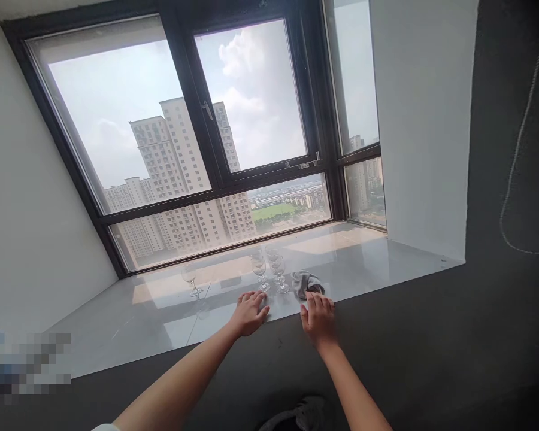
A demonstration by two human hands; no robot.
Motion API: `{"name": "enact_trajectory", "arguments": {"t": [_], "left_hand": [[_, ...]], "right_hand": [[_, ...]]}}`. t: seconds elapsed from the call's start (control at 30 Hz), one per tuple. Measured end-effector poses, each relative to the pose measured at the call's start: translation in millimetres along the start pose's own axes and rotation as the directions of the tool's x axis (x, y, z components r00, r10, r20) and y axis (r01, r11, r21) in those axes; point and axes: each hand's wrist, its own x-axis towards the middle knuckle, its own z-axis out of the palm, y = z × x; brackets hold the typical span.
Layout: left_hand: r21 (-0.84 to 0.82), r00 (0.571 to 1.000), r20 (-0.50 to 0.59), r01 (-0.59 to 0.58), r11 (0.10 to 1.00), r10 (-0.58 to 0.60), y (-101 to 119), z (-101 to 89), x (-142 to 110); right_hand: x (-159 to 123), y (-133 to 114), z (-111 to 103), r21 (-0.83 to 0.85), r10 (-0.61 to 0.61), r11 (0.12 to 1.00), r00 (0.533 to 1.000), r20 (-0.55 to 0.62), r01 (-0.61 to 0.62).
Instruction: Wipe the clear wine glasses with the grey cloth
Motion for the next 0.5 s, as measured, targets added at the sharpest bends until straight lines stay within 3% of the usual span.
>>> {"name": "enact_trajectory", "arguments": {"t": [0.5], "left_hand": [[-0.029,0.999,-0.031,-0.009,1.0,0.008,1.4,-2.0,-2.0]], "right_hand": [[0.2,-0.1,0.5,0.0,0.0,1.0,1.0,-0.01,0.0]]}}
